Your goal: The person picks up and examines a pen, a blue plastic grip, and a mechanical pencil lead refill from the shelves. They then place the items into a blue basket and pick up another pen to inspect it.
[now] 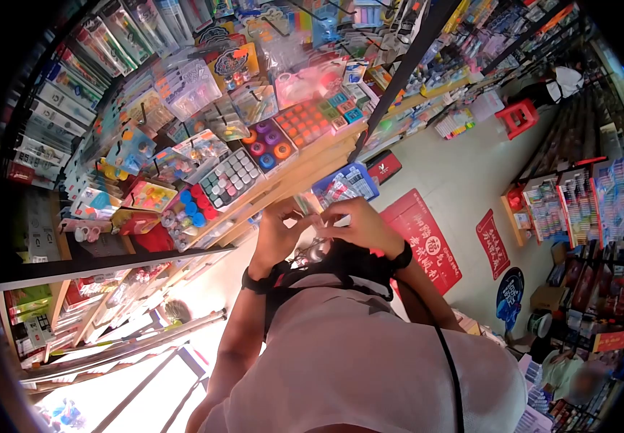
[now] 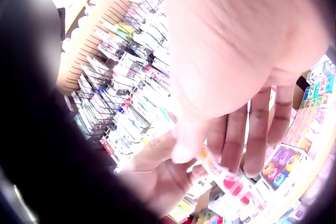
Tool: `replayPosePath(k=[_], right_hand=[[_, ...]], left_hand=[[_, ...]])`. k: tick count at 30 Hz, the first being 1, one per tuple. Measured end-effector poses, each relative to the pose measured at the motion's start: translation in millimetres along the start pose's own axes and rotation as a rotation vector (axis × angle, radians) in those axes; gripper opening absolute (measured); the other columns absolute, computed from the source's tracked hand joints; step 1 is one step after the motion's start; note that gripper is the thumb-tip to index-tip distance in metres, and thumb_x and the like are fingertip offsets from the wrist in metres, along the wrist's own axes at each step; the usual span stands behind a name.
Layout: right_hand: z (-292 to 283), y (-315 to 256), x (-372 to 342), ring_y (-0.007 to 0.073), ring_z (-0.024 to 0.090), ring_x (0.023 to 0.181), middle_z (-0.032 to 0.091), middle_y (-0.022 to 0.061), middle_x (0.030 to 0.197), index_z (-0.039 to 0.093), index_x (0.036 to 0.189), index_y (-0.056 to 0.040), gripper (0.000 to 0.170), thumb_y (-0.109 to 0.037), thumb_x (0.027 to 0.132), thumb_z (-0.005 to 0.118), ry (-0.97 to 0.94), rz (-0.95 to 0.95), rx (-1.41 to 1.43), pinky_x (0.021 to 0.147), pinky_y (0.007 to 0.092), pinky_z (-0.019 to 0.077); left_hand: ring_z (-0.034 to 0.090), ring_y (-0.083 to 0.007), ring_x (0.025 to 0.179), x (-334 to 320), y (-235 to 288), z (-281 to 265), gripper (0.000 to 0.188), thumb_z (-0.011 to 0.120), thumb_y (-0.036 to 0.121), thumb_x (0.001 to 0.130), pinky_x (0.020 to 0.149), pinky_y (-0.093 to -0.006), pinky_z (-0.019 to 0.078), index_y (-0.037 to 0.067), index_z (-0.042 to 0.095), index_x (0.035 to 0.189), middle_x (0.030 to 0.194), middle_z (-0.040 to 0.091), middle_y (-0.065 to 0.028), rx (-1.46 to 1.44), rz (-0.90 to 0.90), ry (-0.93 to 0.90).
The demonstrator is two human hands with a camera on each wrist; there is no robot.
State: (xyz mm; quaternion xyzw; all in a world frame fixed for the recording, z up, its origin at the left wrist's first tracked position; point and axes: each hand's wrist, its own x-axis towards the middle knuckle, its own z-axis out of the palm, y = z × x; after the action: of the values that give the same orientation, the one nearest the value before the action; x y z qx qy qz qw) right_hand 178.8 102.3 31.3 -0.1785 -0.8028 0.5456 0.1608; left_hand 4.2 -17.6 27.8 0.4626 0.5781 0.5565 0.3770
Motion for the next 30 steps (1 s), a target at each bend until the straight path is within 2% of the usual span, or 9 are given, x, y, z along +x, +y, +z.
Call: replayPosePath(k=[2,4,6,9,14,18,23,26,30], right_hand=[[-25.8,1.0,10.5,0.0109,0.065,0.082,0.072,0.0064,0.093,0.071,0.104,-0.0002,0.027,-0.016,0.084,0.078,-0.117,0.041,0.025,0.072,0.0276,0.0510],[-51.3,24.0,27.6,0.0091,0.064,0.084,0.070,0.0033,0.094,0.069,0.107,-0.0018,0.027,-0.016,0.086,0.076,-0.048,0.104,0.014,0.072,0.0255,0.0504],[-76.8,61.7,53.4,0.0100,0.063,0.078,0.069,0.0037,0.090,0.069,0.097,0.0017,0.029,-0.024,0.086,0.077,0.164,0.040,0.163,0.071,0.0269,0.0504],[-129.5,100.0,98.6,0.0083,0.064,0.084,0.069,0.0019,0.096,0.064,0.115,-0.0013,0.033,-0.018,0.088,0.075,0.219,0.049,0.053,0.070,0.0228,0.0499],[-169.6,149.1,174.6,0.0162,0.068,0.087,0.068,0.0117,0.103,0.051,0.128,0.0026,0.053,-0.012,0.085,0.077,0.595,0.138,0.340,0.068,0.0265,0.0523],[-183.9,175.4,204.6,0.0227,0.066,0.103,0.060,0.0182,0.125,0.049,0.129,0.0077,0.060,-0.013,0.083,0.080,0.590,0.113,0.394,0.079,0.0320,0.0554],[-187.7,205.0,215.7,0.0135,0.065,0.076,0.069,0.0102,0.091,0.062,0.101,0.0028,0.034,-0.019,0.082,0.080,0.510,-0.036,0.378,0.064,0.0263,0.0510],[-204.1,176.7,195.8,0.0045,0.050,0.058,0.057,-0.0028,0.062,0.066,0.081,-0.0026,0.024,-0.024,0.092,0.071,0.244,0.018,0.348,0.054,0.0228,0.0382],[-216.5,164.9,184.2,0.0028,0.046,0.056,0.054,-0.0048,0.062,0.067,0.083,-0.0031,0.023,-0.024,0.092,0.071,0.116,0.048,0.448,0.052,0.0226,0.0346]], left_hand=[[0.067,-0.0122,0.079,3.2,-1.5,-4.0,0.009,0.074,0.001,0.085,0.075,-0.0273,0.0533,-0.003,0.070,0.093,0.087,0.073,-0.0092,-0.016,-0.046,0.053],[0.068,-0.0131,0.079,5.1,-3.7,-7.7,0.009,0.073,0.000,0.085,0.075,-0.0276,0.0538,-0.002,0.070,0.092,0.087,0.072,-0.0084,0.013,-0.055,0.078],[0.068,-0.0142,0.080,9.0,-1.3,-10.2,0.008,0.073,-0.001,0.085,0.075,-0.0274,0.0537,-0.002,0.069,0.092,0.088,0.071,-0.0076,0.046,-0.071,0.128],[0.067,-0.0138,0.078,12.9,2.1,-9.0,0.008,0.073,-0.001,0.085,0.074,-0.0266,0.0529,-0.003,0.069,0.092,0.088,0.071,-0.0077,0.036,-0.019,0.226],[0.066,-0.0112,0.077,31.0,4.1,-1.5,0.008,0.072,-0.001,0.085,0.072,-0.0258,0.0522,-0.002,0.068,0.092,0.087,0.072,-0.0067,0.096,-0.095,0.357],[0.065,-0.0104,0.076,55.3,8.3,27.0,0.008,0.072,0.000,0.086,0.072,-0.0256,0.0520,-0.002,0.068,0.093,0.086,0.072,-0.0061,0.106,-0.137,0.417],[0.065,-0.0113,0.076,94.6,14.4,75.6,0.009,0.072,0.001,0.086,0.072,-0.0266,0.0524,-0.002,0.069,0.094,0.090,0.072,-0.0065,0.090,-0.182,0.461],[0.066,-0.0120,0.077,112.4,17.3,97.6,0.010,0.073,0.002,0.086,0.074,-0.0273,0.0527,-0.003,0.069,0.095,0.092,0.072,-0.0074,0.095,-0.228,0.490],[0.068,-0.0123,0.078,131.0,11.3,116.1,0.012,0.072,0.001,0.086,0.075,-0.0271,0.0532,-0.003,0.068,0.096,0.091,0.072,-0.0076,0.078,-0.232,0.503]])
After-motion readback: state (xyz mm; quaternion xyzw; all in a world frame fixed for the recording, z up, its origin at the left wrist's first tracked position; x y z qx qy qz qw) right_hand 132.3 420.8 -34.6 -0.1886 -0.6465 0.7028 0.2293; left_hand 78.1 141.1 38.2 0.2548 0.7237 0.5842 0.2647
